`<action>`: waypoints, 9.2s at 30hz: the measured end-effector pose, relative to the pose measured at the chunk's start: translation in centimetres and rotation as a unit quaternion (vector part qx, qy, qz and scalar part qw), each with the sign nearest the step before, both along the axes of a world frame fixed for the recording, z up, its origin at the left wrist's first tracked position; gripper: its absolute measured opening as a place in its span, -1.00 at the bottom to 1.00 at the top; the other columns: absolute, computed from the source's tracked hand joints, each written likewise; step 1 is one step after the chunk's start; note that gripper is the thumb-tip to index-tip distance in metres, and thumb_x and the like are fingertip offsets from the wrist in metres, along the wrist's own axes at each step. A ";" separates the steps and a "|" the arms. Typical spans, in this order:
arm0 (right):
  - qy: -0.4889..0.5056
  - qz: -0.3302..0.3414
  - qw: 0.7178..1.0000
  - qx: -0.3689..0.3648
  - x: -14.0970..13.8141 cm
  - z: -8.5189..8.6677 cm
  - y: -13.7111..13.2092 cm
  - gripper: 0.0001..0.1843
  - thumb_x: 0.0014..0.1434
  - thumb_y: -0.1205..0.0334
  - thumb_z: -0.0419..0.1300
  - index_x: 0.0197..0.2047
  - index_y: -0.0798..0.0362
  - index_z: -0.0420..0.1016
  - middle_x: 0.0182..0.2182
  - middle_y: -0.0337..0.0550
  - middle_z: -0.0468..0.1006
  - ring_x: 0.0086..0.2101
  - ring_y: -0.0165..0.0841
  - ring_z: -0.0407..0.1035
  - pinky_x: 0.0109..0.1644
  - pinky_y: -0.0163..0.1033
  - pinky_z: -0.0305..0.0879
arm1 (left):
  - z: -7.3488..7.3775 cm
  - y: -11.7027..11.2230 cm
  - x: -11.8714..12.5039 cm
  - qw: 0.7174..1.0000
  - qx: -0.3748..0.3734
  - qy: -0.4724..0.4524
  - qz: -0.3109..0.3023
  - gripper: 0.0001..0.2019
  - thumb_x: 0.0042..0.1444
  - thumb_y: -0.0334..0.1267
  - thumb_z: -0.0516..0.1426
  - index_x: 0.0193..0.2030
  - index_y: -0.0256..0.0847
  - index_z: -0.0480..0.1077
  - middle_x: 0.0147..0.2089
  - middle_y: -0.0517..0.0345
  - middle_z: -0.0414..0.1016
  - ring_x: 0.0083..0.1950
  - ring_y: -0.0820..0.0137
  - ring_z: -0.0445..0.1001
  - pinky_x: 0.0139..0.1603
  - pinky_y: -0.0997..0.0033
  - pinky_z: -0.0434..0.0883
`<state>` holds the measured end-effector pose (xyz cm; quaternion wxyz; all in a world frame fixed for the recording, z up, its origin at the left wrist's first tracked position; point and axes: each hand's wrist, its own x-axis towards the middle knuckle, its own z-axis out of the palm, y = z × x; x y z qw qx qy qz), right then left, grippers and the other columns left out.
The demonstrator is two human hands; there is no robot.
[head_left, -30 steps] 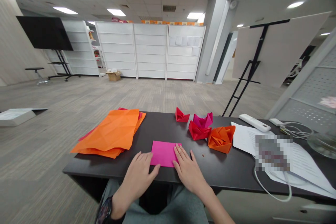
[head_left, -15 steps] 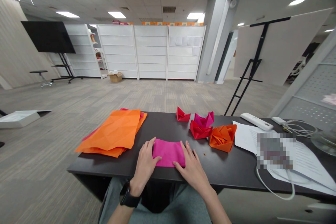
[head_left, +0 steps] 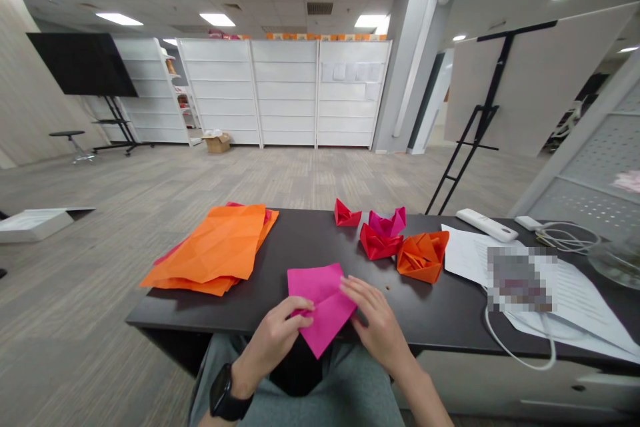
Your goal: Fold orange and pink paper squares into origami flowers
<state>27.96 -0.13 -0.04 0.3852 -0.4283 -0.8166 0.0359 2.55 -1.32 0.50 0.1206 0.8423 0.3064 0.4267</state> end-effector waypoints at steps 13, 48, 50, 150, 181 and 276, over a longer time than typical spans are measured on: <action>-0.163 0.028 0.979 -0.115 1.1 0.2 -4.6 -0.36 0.07 0.46 0.11 0.22 -0.12 0.39 0.21 -0.13 0.44 0.19 -0.16 0.32 0.39 0.18 -0.05 | -0.9 -2.3 -0.8 0.966 -0.008 0.259 0.020 -0.55 0.24 -0.51 0.06 0.22 -0.08 0.37 0.27 0.06 0.42 0.32 0.23 0.35 0.30 0.09 0.38; -0.062 -0.106 0.986 -0.110 -2.4 -0.8 0.0 -0.68 0.33 0.33 -0.03 -0.01 -0.02 0.51 -0.01 0.03 0.42 0.00 -0.13 0.32 0.07 -0.01 0.35 | -0.3 1.4 0.6 0.982 -0.106 0.147 0.052 -0.72 0.26 -0.40 0.12 0.05 -0.08 0.51 0.16 0.13 0.53 0.16 0.32 0.47 0.23 0.22 0.40; -0.070 -0.110 0.986 -0.100 -2.5 -0.7 -0.1 -0.68 0.30 0.38 -0.01 -0.04 0.00 0.52 -0.01 0.04 0.43 0.01 -0.13 0.31 0.06 0.00 0.35 | -0.3 1.3 0.6 0.982 -0.096 0.156 0.046 -0.70 0.25 -0.42 0.12 0.09 -0.10 0.47 0.16 0.13 0.52 0.16 0.32 0.47 0.23 0.23 0.40; -0.223 0.051 0.959 -0.167 -2.5 2.4 -2.5 -0.32 0.23 0.04 0.24 0.37 -0.13 0.21 0.38 -0.07 0.16 0.35 -0.08 0.03 0.33 0.10 0.12 | 1.8 2.7 -5.9 0.968 -0.099 0.215 -0.087 -0.76 0.27 -0.27 0.19 0.06 -0.04 0.50 0.14 0.08 0.54 0.24 0.26 0.44 0.25 0.21 0.37; -0.252 0.055 0.942 -0.214 -3.2 3.4 -0.5 -0.44 0.37 -0.12 -0.02 0.36 -0.15 0.24 0.26 -0.05 0.35 0.20 0.01 0.20 0.23 0.26 0.15 | 1.1 7.4 0.4 0.974 -0.160 0.157 0.029 -0.84 0.25 -0.33 0.19 -0.04 -0.16 0.48 -0.03 0.12 0.48 0.02 0.29 0.43 0.12 0.26 0.37; -0.231 0.082 0.966 -0.088 -2.0 1.1 2.9 -0.52 0.26 0.44 -0.01 0.20 0.12 0.45 0.20 0.01 0.45 0.21 -0.20 0.30 0.29 -0.04 0.25 | 0.0 0.4 0.5 0.959 -0.016 0.278 0.049 -0.59 0.39 -0.15 -0.01 0.33 -0.07 0.23 0.35 0.00 0.30 0.35 0.20 0.27 0.35 0.07 0.23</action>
